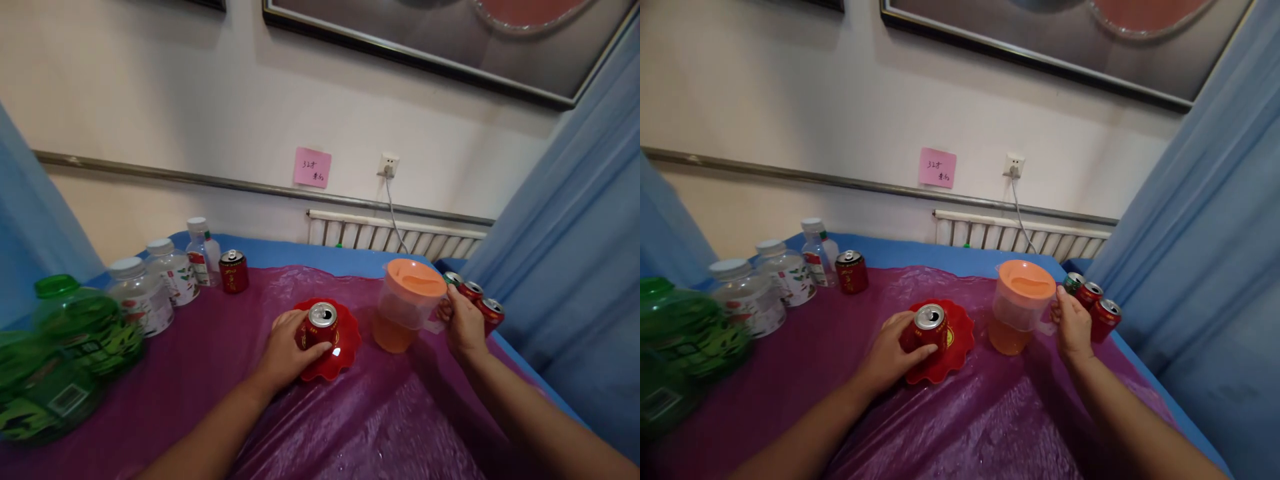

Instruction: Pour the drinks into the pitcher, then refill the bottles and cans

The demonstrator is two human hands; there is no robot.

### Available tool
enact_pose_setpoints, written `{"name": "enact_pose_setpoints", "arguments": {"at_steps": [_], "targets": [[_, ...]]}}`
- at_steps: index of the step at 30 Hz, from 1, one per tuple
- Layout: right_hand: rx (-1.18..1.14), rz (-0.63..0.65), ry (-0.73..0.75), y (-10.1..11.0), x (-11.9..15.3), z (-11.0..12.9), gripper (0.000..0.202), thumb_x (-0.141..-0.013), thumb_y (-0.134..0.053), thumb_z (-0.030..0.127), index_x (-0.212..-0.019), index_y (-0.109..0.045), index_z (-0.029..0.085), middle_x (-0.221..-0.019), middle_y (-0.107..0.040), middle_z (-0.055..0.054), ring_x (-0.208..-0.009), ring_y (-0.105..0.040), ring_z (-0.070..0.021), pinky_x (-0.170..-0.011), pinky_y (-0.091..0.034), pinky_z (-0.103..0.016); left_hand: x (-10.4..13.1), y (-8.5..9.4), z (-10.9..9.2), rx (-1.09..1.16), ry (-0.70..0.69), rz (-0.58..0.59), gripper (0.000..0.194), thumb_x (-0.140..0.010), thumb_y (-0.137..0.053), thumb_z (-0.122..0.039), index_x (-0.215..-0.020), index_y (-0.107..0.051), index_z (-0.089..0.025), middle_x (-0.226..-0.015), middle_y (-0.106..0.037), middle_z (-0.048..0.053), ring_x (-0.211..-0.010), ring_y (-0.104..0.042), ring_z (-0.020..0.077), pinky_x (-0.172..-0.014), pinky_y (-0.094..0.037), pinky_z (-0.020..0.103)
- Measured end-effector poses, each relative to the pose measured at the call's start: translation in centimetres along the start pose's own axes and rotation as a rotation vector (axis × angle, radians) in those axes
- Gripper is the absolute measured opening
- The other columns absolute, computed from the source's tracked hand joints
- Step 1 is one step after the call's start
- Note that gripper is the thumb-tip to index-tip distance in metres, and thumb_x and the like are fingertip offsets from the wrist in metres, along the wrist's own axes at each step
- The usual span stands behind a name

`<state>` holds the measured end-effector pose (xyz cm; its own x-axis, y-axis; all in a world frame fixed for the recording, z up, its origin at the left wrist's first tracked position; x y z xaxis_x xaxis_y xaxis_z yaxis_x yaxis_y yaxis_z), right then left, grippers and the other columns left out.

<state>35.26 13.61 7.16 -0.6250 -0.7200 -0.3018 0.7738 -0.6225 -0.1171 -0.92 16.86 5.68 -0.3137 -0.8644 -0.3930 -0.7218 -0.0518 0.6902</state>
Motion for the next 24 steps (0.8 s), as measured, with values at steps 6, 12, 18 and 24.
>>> {"name": "enact_pose_setpoints", "arguments": {"at_steps": [6,12,18,24], "targets": [[0.023,-0.120,0.023,1.2,1.0,0.3,0.045,-0.079,-0.070,0.062,-0.082,-0.063,0.018,-0.075,-0.062,0.001,-0.067,-0.056,-0.0157,-0.065,-0.048,-0.029,-0.3,0.3,-0.1,-0.020,-0.025,-0.053,0.053,-0.072,-0.077,-0.054,-0.115,-0.069,-0.023,-0.115,-0.073,0.009,-0.109,-0.066,0.0326,-0.098,-0.052,0.051],[0.008,-0.297,0.321,0.4,8.8,1.6,0.030,-0.089,-0.068,0.039,-0.114,-0.059,0.024,-0.119,-0.060,-0.005,-0.114,-0.058,-0.0210,-0.103,-0.043,-0.039,-0.4,0.3,0.1,-0.022,-0.022,-0.100,0.056,-0.074,-0.074,-0.059,-0.113,-0.068,-0.020,-0.114,-0.072,0.011,-0.106,-0.068,0.0319,-0.096,-0.054,0.050],[0.172,0.277,0.261,-4.3,17.6,0.5,0.034,-0.089,-0.065,0.023,-0.122,-0.061,0.028,-0.129,-0.063,-0.010,-0.123,-0.059,-0.0282,-0.106,-0.048,-0.049,-0.2,0.3,0.2,-0.089,-0.120,-0.153,0.062,-0.073,-0.074,-0.062,-0.118,-0.065,-0.021,-0.118,-0.070,0.011,-0.110,-0.066,0.0323,-0.099,-0.054,0.051],[0.318,0.504,0.139,-10.0,16.2,2.4,0.087,-0.067,-0.084,0.030,-0.146,-0.048,0.026,-0.150,-0.054,-0.012,-0.139,-0.048,-0.0354,-0.117,-0.036,-0.058,0.0,0.1,-0.4,-0.068,-0.352,-0.136,0.059,-0.075,-0.077,-0.059,-0.122,-0.063,-0.026,-0.119,-0.069,0.008,-0.113,-0.064,0.0317,-0.103,-0.052,0.050]]}}
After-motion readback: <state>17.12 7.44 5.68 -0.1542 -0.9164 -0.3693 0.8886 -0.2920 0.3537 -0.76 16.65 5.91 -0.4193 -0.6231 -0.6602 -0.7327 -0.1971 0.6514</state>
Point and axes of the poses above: each hand's wrist, its own x-axis away from the middle knuckle, its own y-axis out of the back of the hand, z = x × y, the point moved 1 cm from there along -x, towards the middle knuckle
